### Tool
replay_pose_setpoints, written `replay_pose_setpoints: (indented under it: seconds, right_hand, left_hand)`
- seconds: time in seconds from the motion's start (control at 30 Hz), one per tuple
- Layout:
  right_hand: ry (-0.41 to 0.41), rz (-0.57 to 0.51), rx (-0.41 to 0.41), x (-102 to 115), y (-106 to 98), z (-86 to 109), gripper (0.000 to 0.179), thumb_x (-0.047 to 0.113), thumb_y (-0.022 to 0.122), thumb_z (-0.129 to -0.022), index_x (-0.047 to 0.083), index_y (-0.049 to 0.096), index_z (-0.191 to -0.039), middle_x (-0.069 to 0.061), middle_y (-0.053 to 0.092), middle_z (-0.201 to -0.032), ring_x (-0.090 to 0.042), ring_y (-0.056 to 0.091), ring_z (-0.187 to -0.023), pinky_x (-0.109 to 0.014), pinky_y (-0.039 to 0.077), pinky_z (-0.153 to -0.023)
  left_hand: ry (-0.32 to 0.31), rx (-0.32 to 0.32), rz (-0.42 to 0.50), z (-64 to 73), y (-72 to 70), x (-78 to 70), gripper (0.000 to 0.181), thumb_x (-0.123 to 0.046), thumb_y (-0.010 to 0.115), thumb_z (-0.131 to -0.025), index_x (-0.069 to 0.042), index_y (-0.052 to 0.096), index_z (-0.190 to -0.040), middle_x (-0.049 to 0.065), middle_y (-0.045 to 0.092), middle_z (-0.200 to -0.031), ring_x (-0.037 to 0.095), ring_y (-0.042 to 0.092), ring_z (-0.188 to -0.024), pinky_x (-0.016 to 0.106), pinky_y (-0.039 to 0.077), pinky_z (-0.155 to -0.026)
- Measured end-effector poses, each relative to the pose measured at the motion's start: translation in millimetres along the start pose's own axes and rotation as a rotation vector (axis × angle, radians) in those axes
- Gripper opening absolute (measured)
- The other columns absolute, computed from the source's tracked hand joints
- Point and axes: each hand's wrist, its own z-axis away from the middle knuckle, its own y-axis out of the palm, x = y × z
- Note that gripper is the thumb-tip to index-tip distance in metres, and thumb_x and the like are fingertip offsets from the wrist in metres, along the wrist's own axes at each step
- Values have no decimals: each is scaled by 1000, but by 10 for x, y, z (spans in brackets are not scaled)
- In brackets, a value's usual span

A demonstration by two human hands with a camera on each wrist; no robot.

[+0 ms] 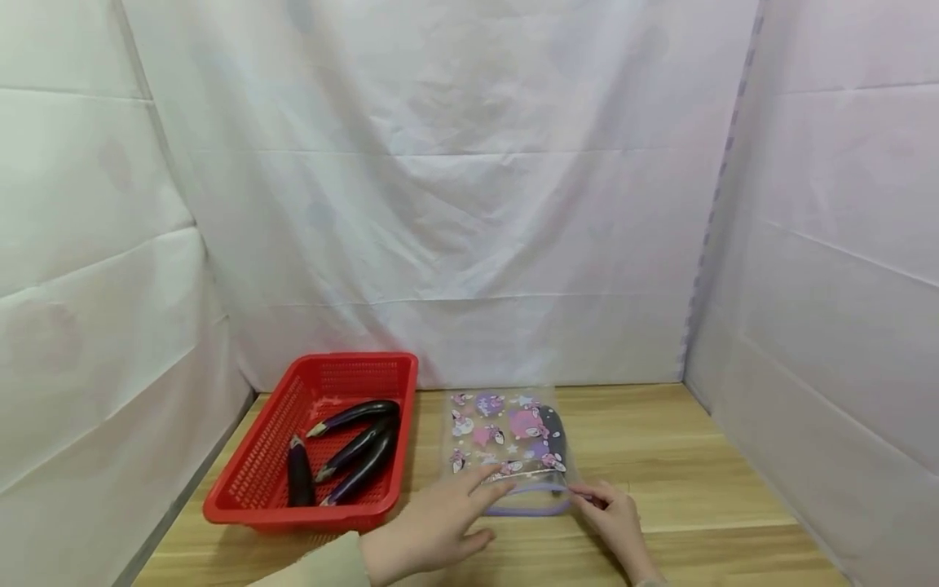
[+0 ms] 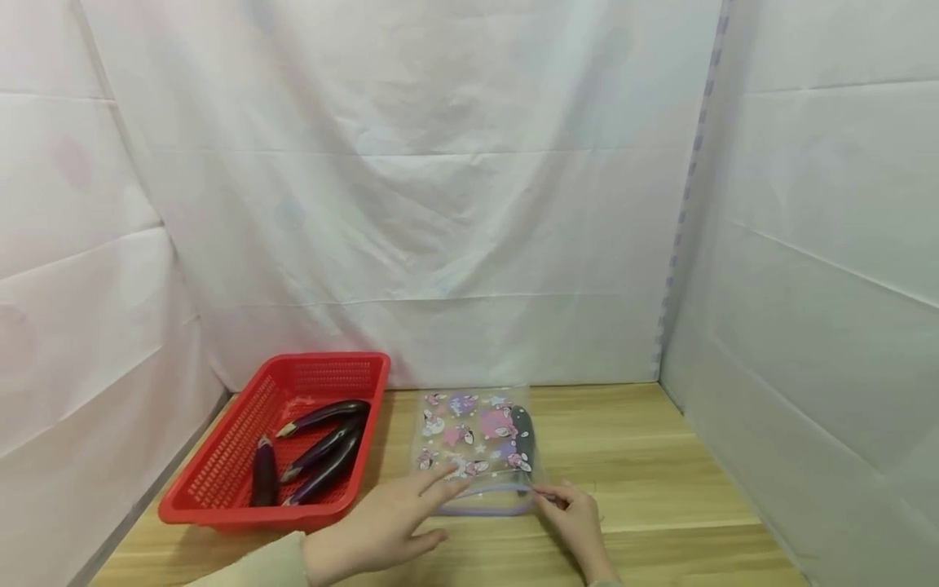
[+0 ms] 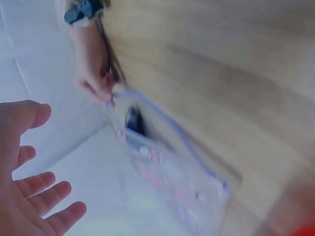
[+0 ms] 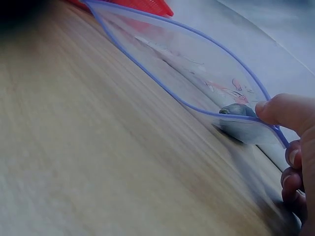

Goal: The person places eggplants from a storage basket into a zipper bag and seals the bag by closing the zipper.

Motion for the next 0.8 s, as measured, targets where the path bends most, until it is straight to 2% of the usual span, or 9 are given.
replay_pose_setpoints:
  seconds: [0.13, 0.2, 0.3, 0.4, 0.53, 0.63, 0.8]
  right_hand:
    - [4, 6, 5, 14, -15, -23, 18, 1, 83, -68, 11, 78, -82, 12, 43, -60, -4, 39, -53, -24, 34, -47]
    - [9, 4, 10, 19, -16, -22, 18, 1, 83, -67, 11, 78, -82, 12, 43, -59, -4, 39, -53, -23, 34, -46]
    - [14, -1, 9, 29, -15, -17, 18, 0, 84, -67, 9, 78, -81, 11, 43, -59, -4, 38, -52, -24, 33, -46]
    - [22, 0, 3, 28, -17, -9, 17, 0, 84, -67, 9, 78, -81, 11, 42, -58, -4, 39, -53, -24, 34, -47]
    - [35, 15, -6, 23, -21, -12, 18, 0, 83, -67, 11, 78, -80, 12, 42, -59, -4, 39, -53, -24, 34, -47]
    - [37, 22, -9, 15, -18, -14, 18, 0, 83, -67, 12, 78, -80, 12, 41, -59, -4, 38, -53, -24, 33, -47]
    - [36, 14, -6, -5, -7, -5, 17, -1, 83, -67, 11, 78, -79, 11, 42, -58, -4, 39, -52, -24, 34, -46]
  left_hand:
    - [-34, -64, -56, 47, -162, 131, 73, -35, 73, -85, -24, 38, -149, 9, 45, -144, 24, 61, -110, 36, 54, -75]
    - [-60, -72, -69, 77, -234, 200, 74, -34, 73, -85, -24, 38, -149, 9, 45, -145, 25, 61, -109, 36, 55, -75]
    - [-80, -78, -81, 119, -334, 312, 74, -33, 73, -86, -27, 36, -150, 9, 45, -144, 25, 60, -112, 39, 53, -83]
    - [-62, -107, -97, 145, -427, 431, 73, -30, 75, -85, -27, 39, -148, 9, 47, -142, 24, 57, -117, 40, 51, -88]
    - [-42, -153, -129, 169, -546, 621, 71, -26, 78, -82, -25, 45, -145, 8, 49, -140, 23, 55, -119, 39, 51, -87]
    - [-84, -142, -154, 197, -625, 784, 73, -26, 78, -82, -28, 43, -146, 8, 48, -142, 23, 53, -122, 39, 51, -89]
    - [-202, -73, -128, 272, -738, 1066, 75, -29, 74, -85, -35, 36, -150, 8, 41, -147, 25, 45, -129, 43, 47, -94]
